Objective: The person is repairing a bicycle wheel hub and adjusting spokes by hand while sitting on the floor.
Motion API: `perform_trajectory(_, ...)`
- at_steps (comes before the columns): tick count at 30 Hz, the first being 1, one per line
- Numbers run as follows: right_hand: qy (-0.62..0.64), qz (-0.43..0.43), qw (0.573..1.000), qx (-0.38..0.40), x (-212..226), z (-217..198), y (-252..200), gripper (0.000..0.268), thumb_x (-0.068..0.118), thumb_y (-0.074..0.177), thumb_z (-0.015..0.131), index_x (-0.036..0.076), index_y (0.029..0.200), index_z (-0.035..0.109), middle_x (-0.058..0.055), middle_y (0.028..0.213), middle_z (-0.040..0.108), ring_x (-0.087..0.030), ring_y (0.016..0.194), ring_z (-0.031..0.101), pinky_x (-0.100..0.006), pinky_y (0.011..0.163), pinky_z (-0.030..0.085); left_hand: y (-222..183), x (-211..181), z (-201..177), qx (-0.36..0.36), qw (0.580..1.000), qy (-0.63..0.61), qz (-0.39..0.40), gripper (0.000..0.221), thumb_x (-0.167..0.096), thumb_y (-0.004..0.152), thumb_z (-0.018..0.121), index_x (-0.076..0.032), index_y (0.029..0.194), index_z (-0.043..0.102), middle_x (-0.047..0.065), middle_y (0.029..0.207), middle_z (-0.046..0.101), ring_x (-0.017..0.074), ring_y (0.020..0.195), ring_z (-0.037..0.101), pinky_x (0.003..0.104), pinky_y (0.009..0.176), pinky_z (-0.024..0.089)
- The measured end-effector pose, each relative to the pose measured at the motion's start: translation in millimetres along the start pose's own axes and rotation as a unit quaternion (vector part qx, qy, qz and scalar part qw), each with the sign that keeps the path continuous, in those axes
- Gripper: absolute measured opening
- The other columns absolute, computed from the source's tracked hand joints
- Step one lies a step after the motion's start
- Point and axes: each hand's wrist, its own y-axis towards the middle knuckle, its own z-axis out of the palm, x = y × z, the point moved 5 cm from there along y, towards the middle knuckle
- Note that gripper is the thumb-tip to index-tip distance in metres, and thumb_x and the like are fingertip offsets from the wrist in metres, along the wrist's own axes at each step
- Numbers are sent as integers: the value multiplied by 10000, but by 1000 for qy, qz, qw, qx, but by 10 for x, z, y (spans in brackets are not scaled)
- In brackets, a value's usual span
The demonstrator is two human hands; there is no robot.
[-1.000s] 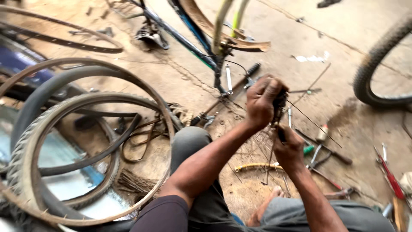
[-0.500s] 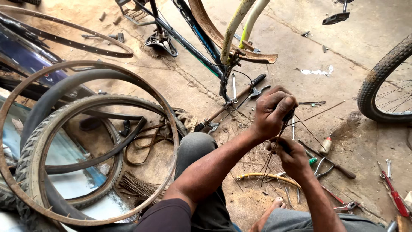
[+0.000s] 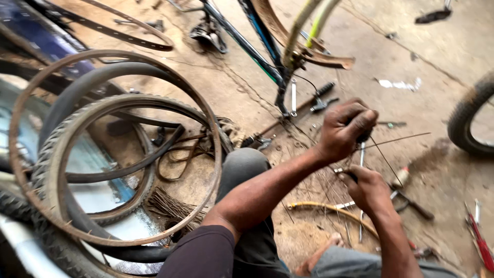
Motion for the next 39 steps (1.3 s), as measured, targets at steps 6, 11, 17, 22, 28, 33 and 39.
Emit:
perform_trajectory(6,172,-149,968,-106,39,-71,-43,300,149,918,726,31,1193,709,-176,1037,730,-280,914,717,-395,801,566,85,-61,-211,-37,975,151,160,329,-305,1136,563,-29,975,641,62,850,626,183,744,619,351,648,525)
perform_trajectory(11,120,-174,974,-79,199,-16,-103,247,247,944,730,47,1086,705,-126,962,735,-237,797,720,-380,689,600,55,-39,-247,-115,987,-55,-100,393,-360,1079,574,-26,895,671,91,755,663,166,563,622,333,498,547)
perform_trajectory(17,176,-227,951,-117,263,-22,-199,188,222,992,703,42,1049,708,-110,912,722,-222,776,721,-372,670,593,51,-177,-129,-68,996,-18,-48,424,-360,1119,557,-10,909,673,91,814,659,165,700,652,314,647,542)
perform_trajectory(22,68,-186,956,-218,66,-8,-133,165,208,1038,715,76,938,708,-77,822,721,-166,651,662,-325,585,569,50,-163,-106,-70,997,29,-28,426,-340,1125,545,-9,891,678,72,829,661,132,729,635,277,678,525)
perform_trajectory(28,115,-147,977,-104,1,-50,-115,172,244,991,702,88,924,731,-61,834,730,-147,684,675,-312,600,583,39,-159,-100,-59,997,48,-21,418,-341,1126,538,-15,894,659,53,840,639,109,761,604,266,703,508)
perform_trajectory(33,183,-104,977,-11,61,6,-141,110,151,965,671,73,973,749,-67,807,727,-164,727,677,-353,645,586,8,-214,-82,-40,993,106,29,448,-332,1166,541,6,902,670,72,830,618,104,754,555,256,701,453)
perform_trajectory(39,-1,-128,984,-121,-60,65,-37,126,148,1014,653,87,920,710,-49,804,701,-152,689,661,-332,647,594,21,-40,-109,-64,992,-52,-99,401,-361,1061,539,-48,850,672,75,771,684,176,628,687,345,541,589)
